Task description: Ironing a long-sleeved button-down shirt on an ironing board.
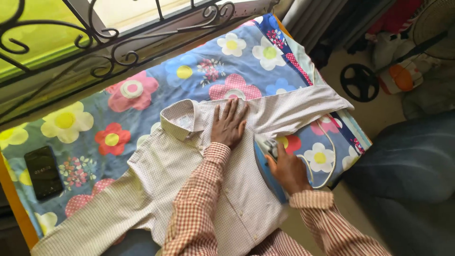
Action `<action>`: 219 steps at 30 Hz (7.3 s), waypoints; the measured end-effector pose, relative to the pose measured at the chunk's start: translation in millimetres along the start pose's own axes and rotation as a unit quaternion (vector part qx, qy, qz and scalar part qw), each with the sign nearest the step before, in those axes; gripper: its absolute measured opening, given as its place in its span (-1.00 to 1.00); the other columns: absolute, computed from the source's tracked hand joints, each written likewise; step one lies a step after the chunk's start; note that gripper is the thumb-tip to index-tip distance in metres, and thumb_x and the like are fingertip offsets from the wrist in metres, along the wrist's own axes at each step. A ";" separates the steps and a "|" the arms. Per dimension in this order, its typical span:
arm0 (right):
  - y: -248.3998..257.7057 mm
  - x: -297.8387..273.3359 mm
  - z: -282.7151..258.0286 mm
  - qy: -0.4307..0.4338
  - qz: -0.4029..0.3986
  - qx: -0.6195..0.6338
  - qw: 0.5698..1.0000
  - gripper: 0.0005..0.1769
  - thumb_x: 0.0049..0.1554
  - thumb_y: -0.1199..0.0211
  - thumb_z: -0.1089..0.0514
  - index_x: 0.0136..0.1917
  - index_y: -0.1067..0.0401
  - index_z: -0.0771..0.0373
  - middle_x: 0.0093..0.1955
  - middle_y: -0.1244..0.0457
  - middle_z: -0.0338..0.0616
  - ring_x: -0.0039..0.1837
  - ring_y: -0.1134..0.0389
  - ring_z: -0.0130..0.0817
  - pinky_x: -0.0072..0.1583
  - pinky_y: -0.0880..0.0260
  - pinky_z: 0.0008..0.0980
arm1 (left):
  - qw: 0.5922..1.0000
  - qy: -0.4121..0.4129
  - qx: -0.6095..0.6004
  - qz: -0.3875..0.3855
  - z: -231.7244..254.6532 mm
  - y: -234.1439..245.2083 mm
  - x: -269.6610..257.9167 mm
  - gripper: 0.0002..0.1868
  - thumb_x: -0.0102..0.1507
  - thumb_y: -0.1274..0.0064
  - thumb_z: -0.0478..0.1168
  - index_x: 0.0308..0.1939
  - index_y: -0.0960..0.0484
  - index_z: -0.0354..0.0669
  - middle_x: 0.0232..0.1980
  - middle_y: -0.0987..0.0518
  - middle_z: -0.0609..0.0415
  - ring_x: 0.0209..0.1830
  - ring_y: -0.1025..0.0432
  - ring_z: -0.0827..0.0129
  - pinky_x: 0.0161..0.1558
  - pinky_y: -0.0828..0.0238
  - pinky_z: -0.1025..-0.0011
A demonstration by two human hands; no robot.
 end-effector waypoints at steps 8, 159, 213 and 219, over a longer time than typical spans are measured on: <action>23.1 -20.4 55.6 0.058 -0.053 0.007 0.997 -0.39 0.12 -0.28 -0.20 0.28 -0.26 0.17 -0.36 -0.35 0.25 -0.27 -0.42 0.27 -0.24 -0.40 0.17 | 1.000 -0.003 0.023 -0.013 1.3 6.3 5.4 -0.34 0.39 0.34 0.08 0.61 -0.03 0.36 0.70 0.07 0.11 0.69 0.20 0.28 0.57 0.49 -0.02; -20.6 -37.0 -265.8 0.115 -0.061 0.170 0.977 -0.36 0.27 -0.06 -0.07 0.52 -0.07 0.22 -0.19 -0.35 0.46 -0.13 -0.40 0.41 -0.07 -0.42 0.19 | 0.944 0.253 -0.090 0.192 -213.5 141.9 -237.6 -0.63 0.09 -0.34 -0.02 -0.50 -0.52 -0.19 -0.27 -0.56 -0.12 -0.16 -0.43 -0.01 -0.09 -0.36 0.11; -34.6 -154.6 -244.1 0.173 -0.217 0.102 0.955 -0.50 0.30 0.02 -0.06 0.43 -0.07 0.10 -0.44 -0.35 0.19 -0.47 -0.40 0.04 -0.43 -0.37 -0.04 | 0.865 0.402 -0.006 0.300 -103.6 192.5 -347.4 -0.76 0.31 -0.07 -0.13 -0.08 -0.66 -0.22 -0.05 -0.64 -0.11 -0.07 -0.50 0.05 -0.10 -0.41 0.13; -34.6 -210.1 -202.1 0.257 -0.262 0.086 0.926 -0.39 0.23 -0.11 -0.05 0.48 -0.06 0.05 -0.35 -0.40 0.15 -0.37 -0.46 0.01 -0.28 -0.48 -0.06 | 0.597 0.588 -0.513 0.185 -68.8 151.3 -385.8 -0.76 0.22 -0.18 -0.03 -0.33 -0.65 -0.13 -0.54 -0.65 0.07 -0.72 -0.40 0.25 -0.59 -0.28 0.19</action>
Point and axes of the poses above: each hand's wrist, its own x-axis towards the middle knuckle, its own y-axis out of the back of the hand, z = x × y, the point moved 4 cm from there along x, towards the middle knuckle
